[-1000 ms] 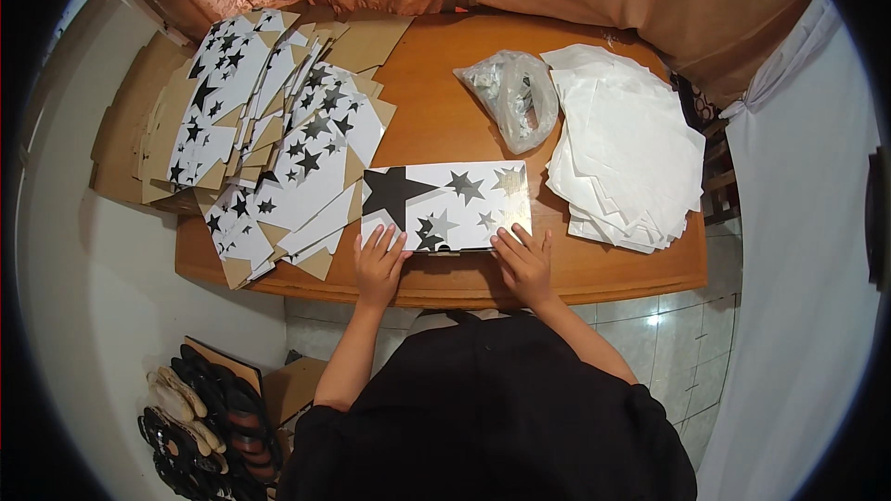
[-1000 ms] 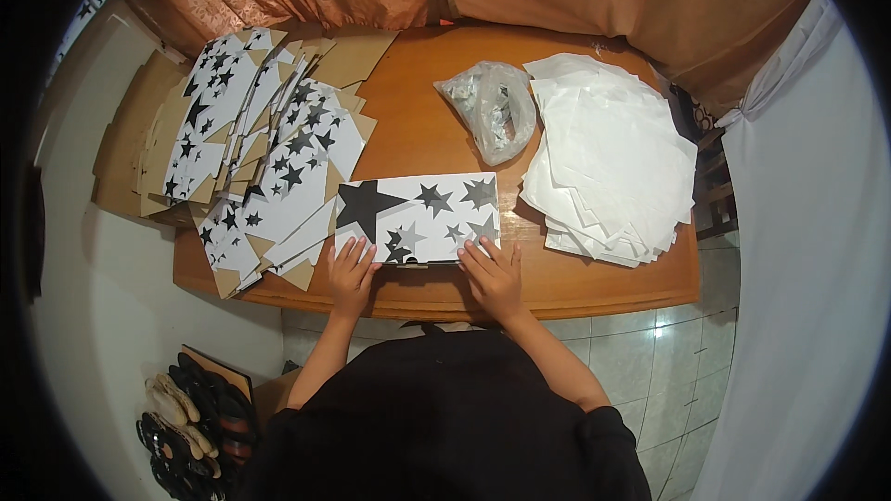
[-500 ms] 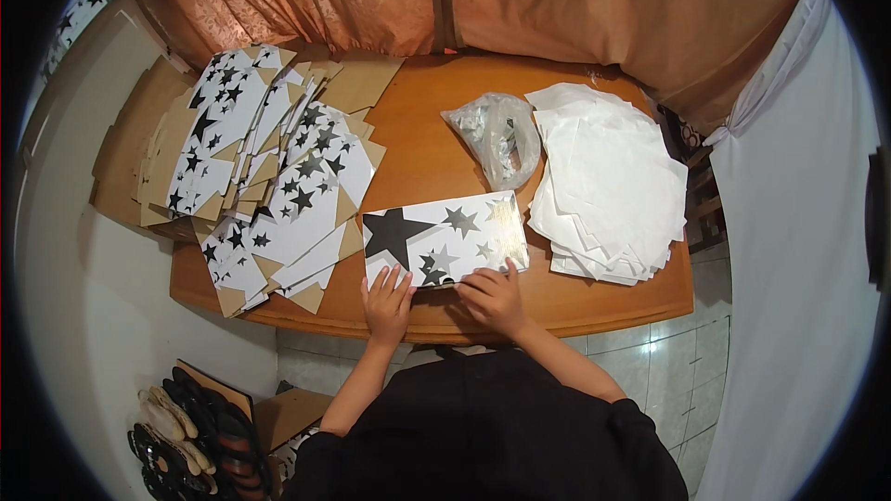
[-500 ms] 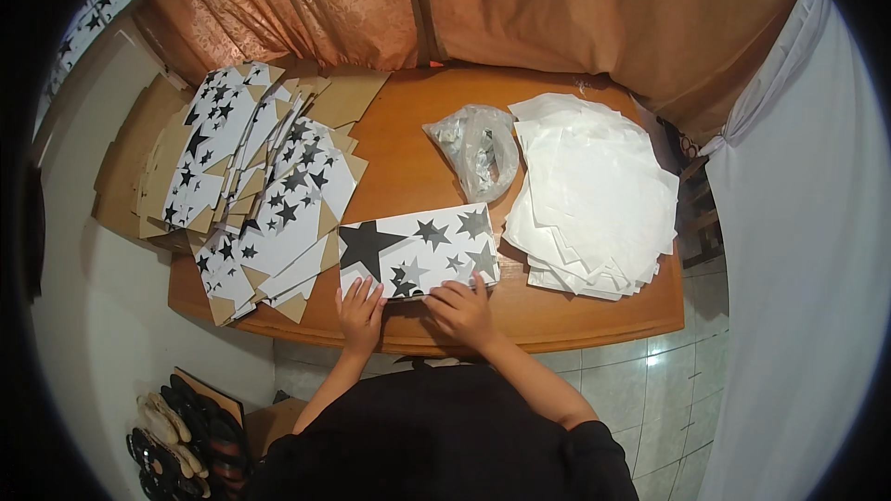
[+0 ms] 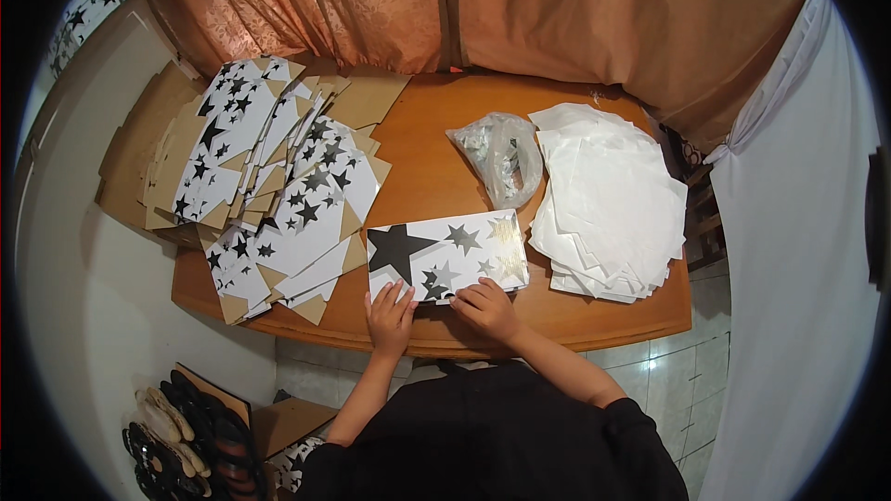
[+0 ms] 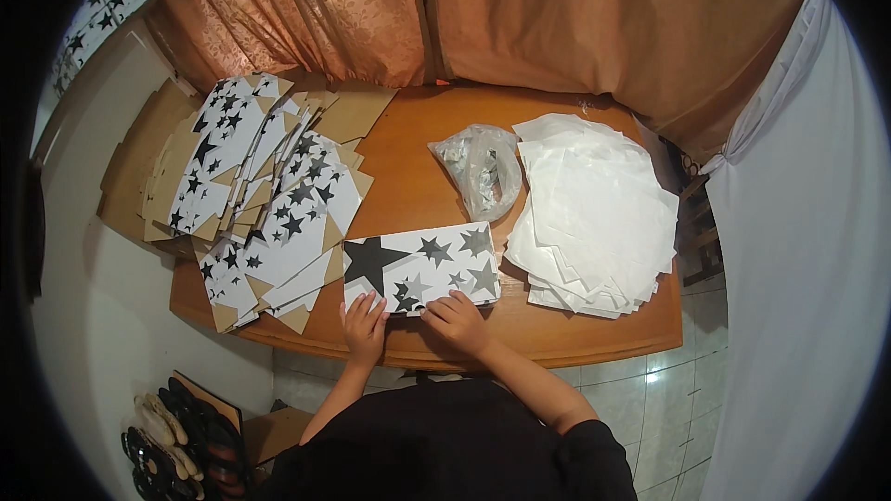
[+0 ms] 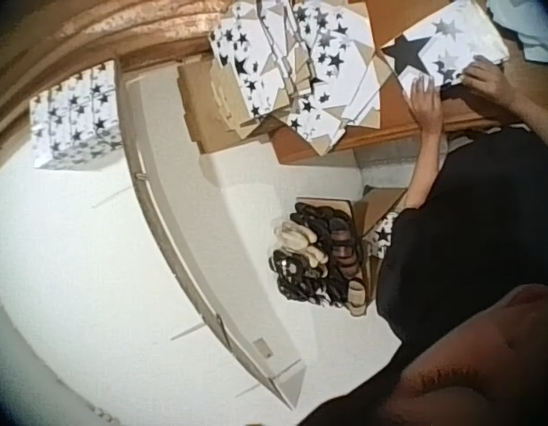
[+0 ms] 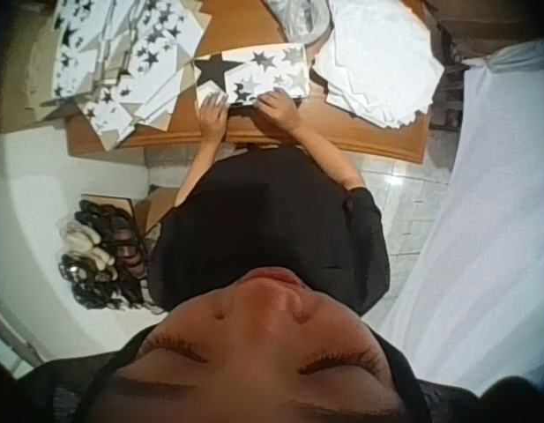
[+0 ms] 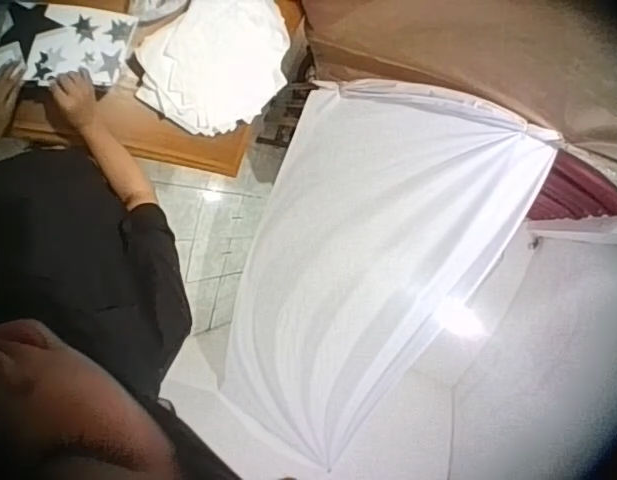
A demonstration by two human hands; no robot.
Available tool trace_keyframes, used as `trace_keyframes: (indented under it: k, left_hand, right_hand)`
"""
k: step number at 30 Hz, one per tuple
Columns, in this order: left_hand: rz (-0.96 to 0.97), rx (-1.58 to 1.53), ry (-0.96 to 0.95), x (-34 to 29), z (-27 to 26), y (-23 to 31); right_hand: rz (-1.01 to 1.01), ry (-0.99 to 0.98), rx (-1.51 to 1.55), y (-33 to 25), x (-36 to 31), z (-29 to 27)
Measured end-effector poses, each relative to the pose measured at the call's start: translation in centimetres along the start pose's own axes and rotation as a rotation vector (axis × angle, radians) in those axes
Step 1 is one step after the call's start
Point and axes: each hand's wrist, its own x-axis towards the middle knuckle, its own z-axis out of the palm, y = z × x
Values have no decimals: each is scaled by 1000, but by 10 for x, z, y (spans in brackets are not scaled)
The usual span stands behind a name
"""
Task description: Assembling cardboard shoe boxes and placing tissue paper inside.
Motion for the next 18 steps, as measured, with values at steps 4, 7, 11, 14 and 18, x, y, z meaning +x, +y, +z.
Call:
trace_keyframes:
  k: [4, 7, 11, 14, 18]
  left_hand:
    - [-13, 9, 6, -2, 2, 0]
    - [-20, -5, -1, -2, 1, 0]
    - [-18, -29, 28, -2, 3, -3]
    - [-47, 96, -14, 15, -10, 25]
    - [-124, 48, 13, 11, -1, 24]
  right_hand:
    - [51, 11, 45, -3, 2, 2]
    - [19, -35, 3, -5, 5, -4]
    - [-11, -136, -25, -3, 11, -8]
    - [54, -178, -11, 3, 3, -4]
    - [235, -127, -91, -8, 24, -16]
